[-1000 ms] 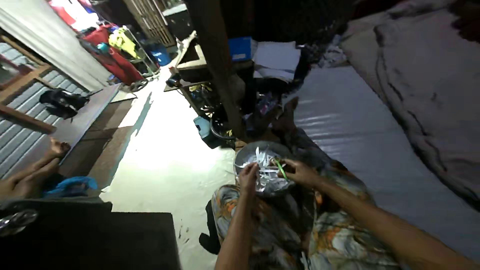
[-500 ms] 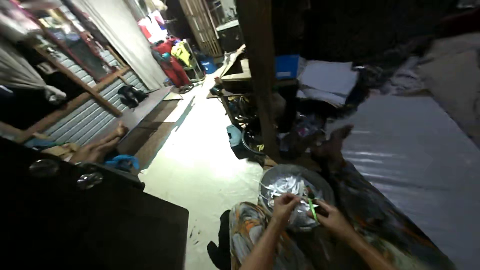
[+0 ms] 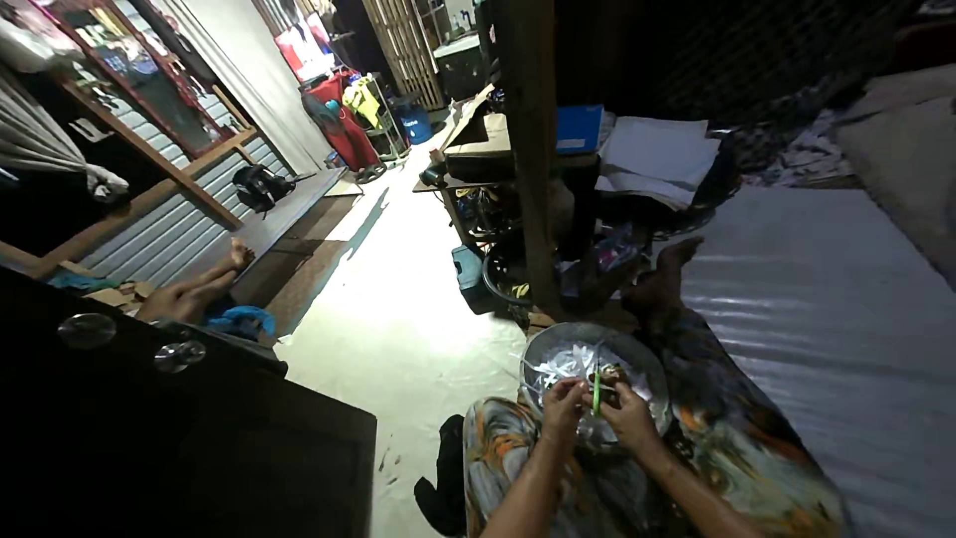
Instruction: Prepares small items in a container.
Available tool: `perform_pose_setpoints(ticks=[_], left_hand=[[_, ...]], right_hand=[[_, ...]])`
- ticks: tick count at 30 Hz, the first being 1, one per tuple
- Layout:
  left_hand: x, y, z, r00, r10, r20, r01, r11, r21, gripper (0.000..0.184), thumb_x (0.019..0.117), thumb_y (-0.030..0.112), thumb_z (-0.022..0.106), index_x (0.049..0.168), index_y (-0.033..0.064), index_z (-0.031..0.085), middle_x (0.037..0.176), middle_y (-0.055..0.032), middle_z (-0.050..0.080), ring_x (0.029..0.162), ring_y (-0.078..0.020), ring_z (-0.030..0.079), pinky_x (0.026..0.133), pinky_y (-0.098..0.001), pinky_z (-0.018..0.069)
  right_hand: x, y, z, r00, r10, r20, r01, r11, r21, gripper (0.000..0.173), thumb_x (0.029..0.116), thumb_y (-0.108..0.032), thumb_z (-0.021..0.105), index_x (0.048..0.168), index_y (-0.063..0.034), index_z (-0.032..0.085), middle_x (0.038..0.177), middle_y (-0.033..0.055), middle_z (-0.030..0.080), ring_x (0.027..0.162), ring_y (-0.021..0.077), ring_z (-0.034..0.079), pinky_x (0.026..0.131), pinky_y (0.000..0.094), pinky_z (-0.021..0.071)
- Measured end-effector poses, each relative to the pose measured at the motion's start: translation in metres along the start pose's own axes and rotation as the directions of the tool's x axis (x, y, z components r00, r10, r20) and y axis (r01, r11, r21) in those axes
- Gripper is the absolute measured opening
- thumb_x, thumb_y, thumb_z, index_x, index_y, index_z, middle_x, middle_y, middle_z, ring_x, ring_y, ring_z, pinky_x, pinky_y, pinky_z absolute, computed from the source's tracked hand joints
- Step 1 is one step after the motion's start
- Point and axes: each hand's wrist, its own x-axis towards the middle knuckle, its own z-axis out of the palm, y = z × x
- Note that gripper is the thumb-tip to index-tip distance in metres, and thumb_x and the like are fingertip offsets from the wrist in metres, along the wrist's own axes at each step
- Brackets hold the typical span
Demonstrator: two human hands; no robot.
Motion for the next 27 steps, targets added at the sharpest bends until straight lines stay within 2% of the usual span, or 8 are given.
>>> perform_pose_setpoints(ticks=[3, 7, 12, 15, 18, 22, 27], left_hand=[[0.002, 0.0, -0.001, 0.999, -0.017, 0.044, 0.018, 1.0, -0.025, 0.011, 0.1024, 0.002, 0.053, 0.104, -0.0001, 0.064, 0.08, -0.0005, 0.066, 0.066, -0.0048, 0.061, 0.063, -0.0201, 0.0523], [0.0, 0.0, 0.001, 0.999, -0.035, 0.034, 0.034, 0.999, 0.013, 0.009, 0.1019, 0.002, 0.055, 0.104, -0.0018, 0.064, 0.084, -0.0017, 0.065, 0.071, -0.0063, 0.061, 0.069, -0.0226, 0.0539], [0.005, -0.004, 0.003, 1.0, 0.017, 0.026, -0.019, 0.998, 0.058, 0.01, 0.1002, 0.001, 0.058, 0.106, -0.0046, 0.063, 0.088, -0.0035, 0.066, 0.071, -0.0056, 0.062, 0.068, -0.022, 0.0541], [0.008, -0.002, 0.001, 0.998, 0.063, 0.03, -0.068, 0.983, 0.171, 0.015, 0.1004, 0.002, 0.057, 0.11, -0.0073, 0.063, 0.089, -0.0036, 0.066, 0.07, -0.0042, 0.06, 0.067, -0.0214, 0.0534], [0.009, -0.002, -0.001, 0.995, 0.102, -0.019, -0.095, 0.969, 0.226, 0.015, 0.1013, 0.003, 0.056, 0.11, -0.0079, 0.062, 0.084, -0.0021, 0.065, 0.065, -0.0025, 0.057, 0.064, -0.0203, 0.0519], [0.012, -0.001, -0.006, 0.982, 0.164, -0.092, -0.139, 0.963, 0.232, 0.016, 0.1021, 0.004, 0.057, 0.11, -0.0077, 0.064, 0.084, -0.0014, 0.066, 0.067, -0.0013, 0.058, 0.065, -0.0186, 0.0516], [0.015, -0.001, -0.007, 0.978, 0.186, -0.094, -0.158, 0.957, 0.244, 0.013, 0.1009, 0.003, 0.059, 0.105, -0.0072, 0.066, 0.083, -0.0016, 0.066, 0.068, -0.0013, 0.058, 0.066, -0.0184, 0.0508]], right_hand=[[-0.001, 0.006, 0.0, 1.0, -0.014, -0.006, 0.013, 0.999, -0.032, 0.037, 0.0869, 0.01, 0.068, 0.122, 0.0109, 0.058, 0.099, 0.0151, 0.068, 0.079, 0.0089, 0.064, 0.076, 0.0251, 0.0547], [-0.001, 0.013, -0.005, 1.0, -0.016, -0.001, 0.016, 1.0, -0.017, 0.038, 0.0852, 0.012, 0.066, 0.122, 0.0107, 0.058, 0.098, 0.0135, 0.068, 0.077, 0.007, 0.064, 0.074, 0.0235, 0.0552], [-0.002, 0.018, -0.007, 1.0, -0.018, 0.018, 0.019, 0.999, -0.051, 0.041, 0.0855, 0.011, 0.068, 0.125, 0.0103, 0.057, 0.103, 0.0171, 0.07, 0.082, 0.0124, 0.068, 0.079, 0.0288, 0.0574], [-0.002, 0.016, -0.01, 0.996, -0.042, 0.08, 0.053, 0.988, -0.145, 0.042, 0.0888, 0.002, 0.07, 0.129, 0.0099, 0.058, 0.111, 0.0231, 0.069, 0.091, 0.0244, 0.07, 0.086, 0.0404, 0.0573], [-0.002, 0.012, -0.021, 0.986, -0.011, 0.168, 0.045, 0.979, -0.201, 0.045, 0.0939, -0.008, 0.068, 0.135, 0.0061, 0.056, 0.115, 0.0218, 0.068, 0.093, 0.0223, 0.069, 0.088, 0.0379, 0.0564], [0.002, 0.005, -0.042, 0.958, 0.071, 0.277, -0.017, 0.981, -0.193, 0.051, 0.0972, -0.019, 0.069, 0.14, 0.0041, 0.053, 0.117, 0.0209, 0.067, 0.095, 0.0199, 0.068, 0.09, 0.0358, 0.0543], [0.002, 0.007, -0.057, 0.926, 0.066, 0.371, 0.022, 0.974, -0.227, 0.054, 0.0968, -0.023, 0.07, 0.141, 0.0031, 0.052, 0.118, 0.0197, 0.067, 0.095, 0.0177, 0.067, 0.089, 0.0335, 0.0542]])
